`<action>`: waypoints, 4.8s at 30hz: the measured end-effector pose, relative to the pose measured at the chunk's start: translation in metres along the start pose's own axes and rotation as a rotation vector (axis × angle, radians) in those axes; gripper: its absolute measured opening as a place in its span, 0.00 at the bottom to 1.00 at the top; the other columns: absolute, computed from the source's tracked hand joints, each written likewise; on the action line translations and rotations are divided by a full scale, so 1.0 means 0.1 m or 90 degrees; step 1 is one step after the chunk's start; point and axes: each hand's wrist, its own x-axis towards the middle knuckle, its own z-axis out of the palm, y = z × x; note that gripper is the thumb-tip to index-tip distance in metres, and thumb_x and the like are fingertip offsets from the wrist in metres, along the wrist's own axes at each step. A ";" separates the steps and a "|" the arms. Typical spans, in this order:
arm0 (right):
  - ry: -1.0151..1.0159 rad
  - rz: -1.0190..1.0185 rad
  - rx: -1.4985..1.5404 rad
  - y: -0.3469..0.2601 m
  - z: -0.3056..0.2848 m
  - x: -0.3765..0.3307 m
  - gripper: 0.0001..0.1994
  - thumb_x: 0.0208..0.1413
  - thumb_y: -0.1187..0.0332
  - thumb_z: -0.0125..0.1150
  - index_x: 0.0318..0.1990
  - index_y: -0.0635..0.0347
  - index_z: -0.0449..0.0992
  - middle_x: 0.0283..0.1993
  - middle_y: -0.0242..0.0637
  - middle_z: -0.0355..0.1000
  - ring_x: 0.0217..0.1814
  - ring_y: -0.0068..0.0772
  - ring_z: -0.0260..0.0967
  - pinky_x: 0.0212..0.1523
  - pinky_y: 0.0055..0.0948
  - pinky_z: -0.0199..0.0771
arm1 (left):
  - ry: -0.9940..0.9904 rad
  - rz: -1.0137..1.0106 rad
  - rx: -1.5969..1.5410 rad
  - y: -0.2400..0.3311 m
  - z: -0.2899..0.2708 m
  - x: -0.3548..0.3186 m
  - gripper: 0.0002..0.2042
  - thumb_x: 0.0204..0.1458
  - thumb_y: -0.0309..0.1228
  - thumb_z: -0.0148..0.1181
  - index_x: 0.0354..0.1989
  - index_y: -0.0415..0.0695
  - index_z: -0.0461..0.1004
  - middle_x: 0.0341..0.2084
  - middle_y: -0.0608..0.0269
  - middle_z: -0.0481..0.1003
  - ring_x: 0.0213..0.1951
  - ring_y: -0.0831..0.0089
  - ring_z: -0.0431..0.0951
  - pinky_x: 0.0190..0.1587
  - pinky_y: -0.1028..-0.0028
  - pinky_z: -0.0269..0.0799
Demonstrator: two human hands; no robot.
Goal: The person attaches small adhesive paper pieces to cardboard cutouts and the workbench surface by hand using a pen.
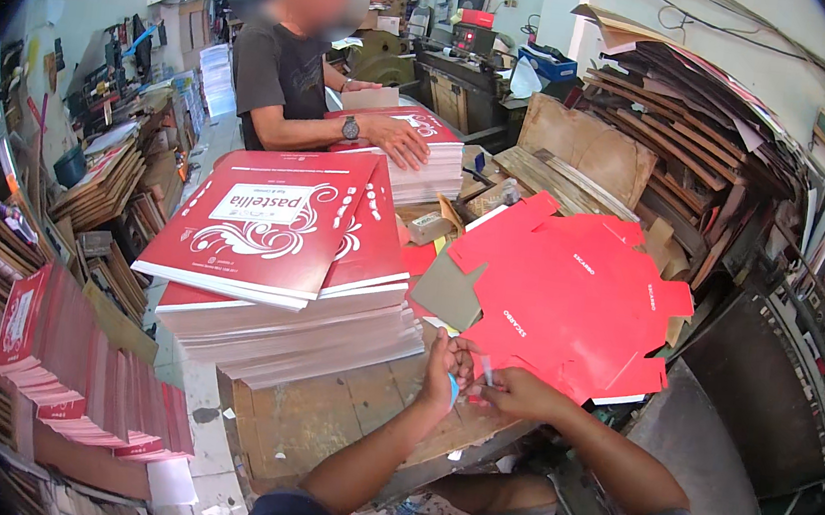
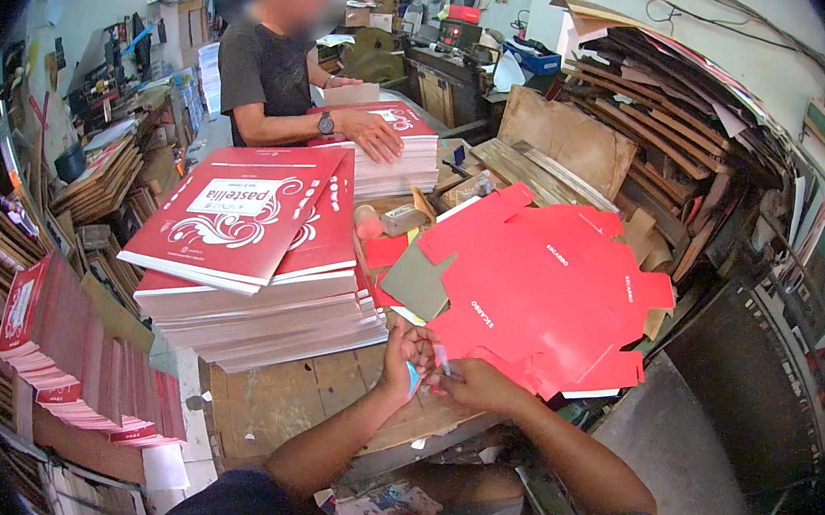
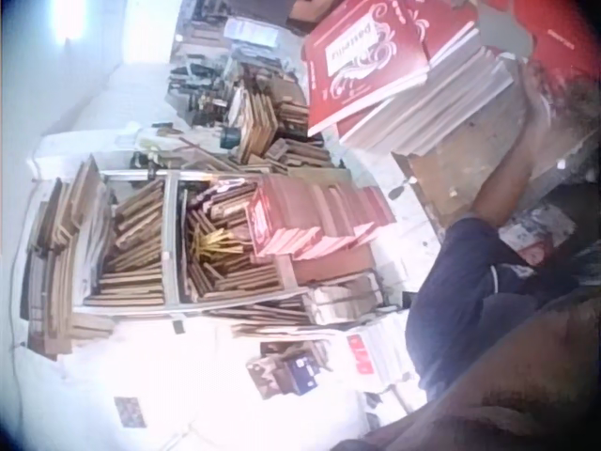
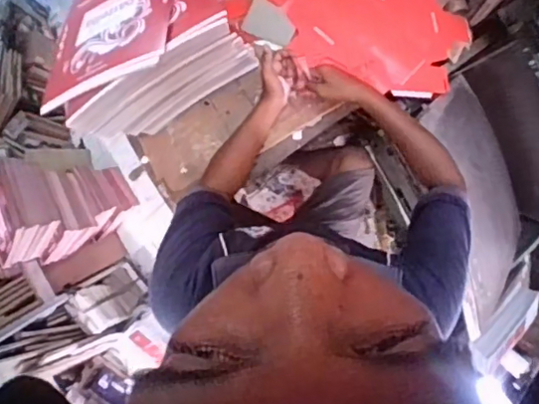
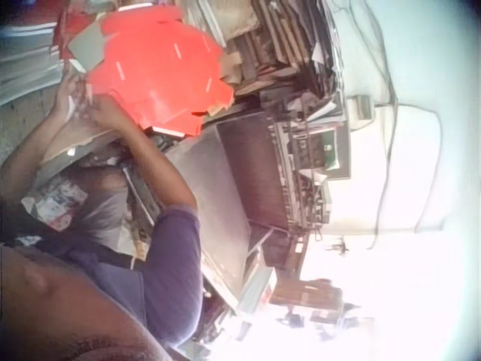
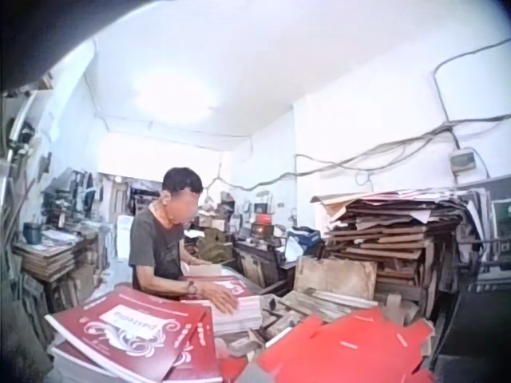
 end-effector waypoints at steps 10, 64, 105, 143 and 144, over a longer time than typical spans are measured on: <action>-0.003 -0.028 -0.142 -0.28 0.17 0.17 0.15 0.55 0.59 0.58 0.44 0.59 0.79 0.28 0.51 0.74 0.27 0.41 0.72 0.34 0.37 0.71 | 0.023 0.005 -0.009 0.04 -0.13 0.02 0.33 0.56 0.65 0.40 0.37 0.42 0.72 0.14 0.75 0.57 0.16 0.82 0.57 0.19 0.80 0.54; 0.289 0.034 -0.060 0.09 -0.11 0.33 0.20 0.49 0.51 0.59 0.32 0.62 0.80 0.22 0.49 0.73 0.26 0.51 0.74 0.31 0.44 0.73 | -0.032 0.025 0.167 -0.14 -0.05 0.03 0.12 0.61 0.38 0.46 0.45 0.44 0.68 0.39 0.65 0.73 0.43 0.72 0.73 0.45 0.66 0.69; 0.282 0.000 0.109 0.10 -0.02 0.39 0.17 0.57 0.54 0.55 0.31 0.61 0.77 0.18 0.44 0.68 0.20 0.39 0.68 0.26 0.40 0.66 | -0.757 -0.019 -0.125 1.00 1.77 -1.57 0.48 0.45 0.65 0.55 0.65 0.36 0.55 0.60 0.41 0.61 0.60 0.53 0.65 0.59 0.56 0.60; 0.280 -0.052 0.084 0.03 0.03 0.39 0.20 0.59 0.53 0.55 0.30 0.64 0.75 0.20 0.51 0.66 0.21 0.44 0.66 0.27 0.42 0.63 | -1.051 0.052 -0.067 1.11 1.65 -1.31 0.37 0.49 0.62 0.55 0.47 0.33 0.64 0.46 0.40 0.66 0.47 0.45 0.68 0.48 0.53 0.64; 0.280 -0.058 0.084 0.05 0.04 0.40 0.20 0.59 0.53 0.55 0.31 0.64 0.75 0.20 0.51 0.66 0.21 0.44 0.66 0.27 0.42 0.63 | -1.051 0.054 -0.066 1.11 1.65 -1.31 0.37 0.49 0.62 0.54 0.46 0.33 0.65 0.45 0.40 0.67 0.47 0.45 0.69 0.47 0.53 0.64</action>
